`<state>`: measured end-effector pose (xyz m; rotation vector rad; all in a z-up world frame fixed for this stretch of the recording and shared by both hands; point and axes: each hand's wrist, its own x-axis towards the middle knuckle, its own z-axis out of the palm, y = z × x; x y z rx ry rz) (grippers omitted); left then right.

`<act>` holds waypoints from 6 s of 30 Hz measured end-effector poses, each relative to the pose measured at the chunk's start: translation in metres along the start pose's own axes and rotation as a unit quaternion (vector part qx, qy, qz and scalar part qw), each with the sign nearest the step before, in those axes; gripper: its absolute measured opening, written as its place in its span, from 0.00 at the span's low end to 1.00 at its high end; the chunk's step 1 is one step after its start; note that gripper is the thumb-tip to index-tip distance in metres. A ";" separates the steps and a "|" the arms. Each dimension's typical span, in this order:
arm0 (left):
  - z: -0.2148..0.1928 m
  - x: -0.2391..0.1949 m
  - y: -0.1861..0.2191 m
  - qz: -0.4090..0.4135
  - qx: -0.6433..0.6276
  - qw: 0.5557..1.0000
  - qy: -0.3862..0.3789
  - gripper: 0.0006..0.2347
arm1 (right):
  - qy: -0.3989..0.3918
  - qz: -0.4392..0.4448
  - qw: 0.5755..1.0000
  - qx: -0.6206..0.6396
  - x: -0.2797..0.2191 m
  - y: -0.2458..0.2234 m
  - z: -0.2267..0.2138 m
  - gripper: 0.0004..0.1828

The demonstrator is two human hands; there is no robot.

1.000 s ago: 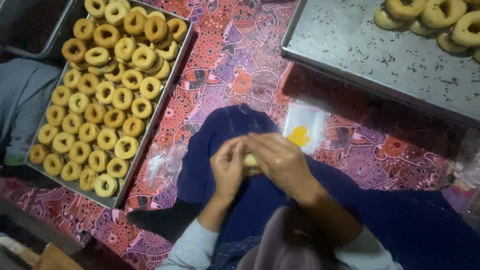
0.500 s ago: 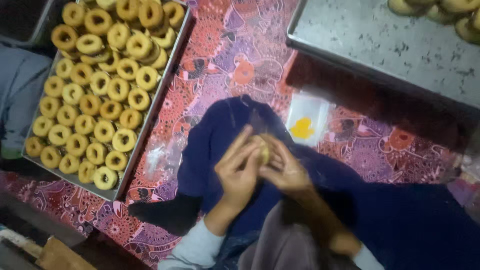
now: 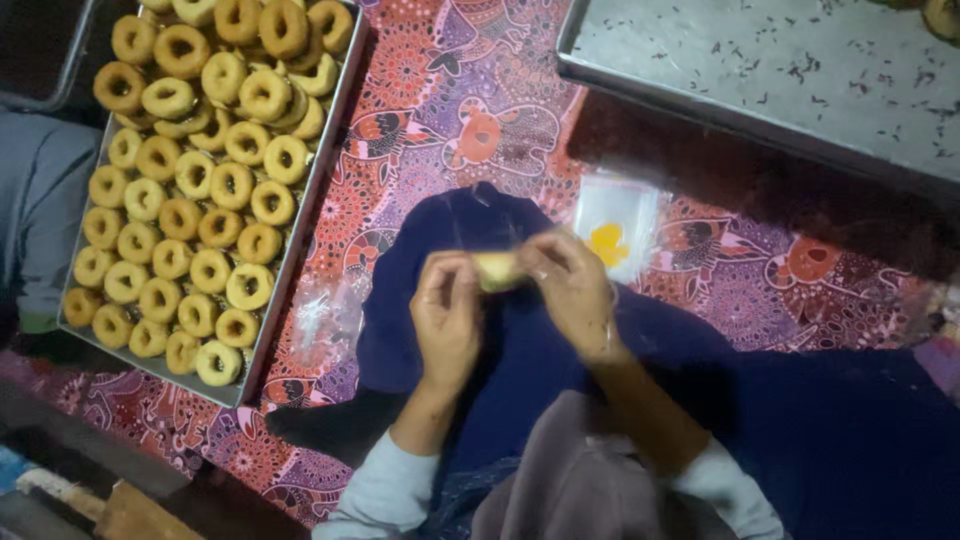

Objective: The person sits on a patterned mat and repeatedly picks donuts from metal trays, places them into small clear plastic bags, and sets the filled bags into a nearby plastic crate. The donuts include plain and chocolate-sprinkled varieties.

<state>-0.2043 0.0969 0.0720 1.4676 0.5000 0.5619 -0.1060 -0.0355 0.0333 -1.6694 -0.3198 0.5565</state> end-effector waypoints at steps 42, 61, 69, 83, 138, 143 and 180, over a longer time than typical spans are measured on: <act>0.150 0.070 -0.134 0.130 0.290 0.926 -0.204 0.10 | 0.282 0.193 0.912 0.227 0.027 0.117 -0.138 0.19; 0.165 0.091 -0.069 -0.008 0.225 0.969 -0.099 0.17 | 0.212 -0.087 0.949 -0.217 0.042 0.017 -0.126 0.15; 0.170 0.047 -0.020 0.223 0.126 0.951 -0.175 0.06 | 0.195 -0.316 0.873 -0.317 0.008 -0.032 -0.134 0.14; 0.192 0.179 -0.005 -0.185 -0.503 0.844 -0.014 0.06 | 0.291 -0.110 0.828 -0.467 0.212 -0.084 -0.252 0.33; 0.013 0.032 0.011 0.048 0.181 0.982 -0.005 0.07 | -0.078 -0.377 0.887 -0.257 0.035 -0.083 -0.010 0.20; 0.021 0.031 0.022 0.026 0.193 0.981 0.011 0.05 | -0.014 -0.084 0.965 -0.249 0.053 -0.104 -0.030 0.14; 0.021 0.029 -0.012 0.015 0.150 0.988 0.036 0.07 | 0.147 -0.118 0.980 -0.063 0.012 -0.002 -0.007 0.03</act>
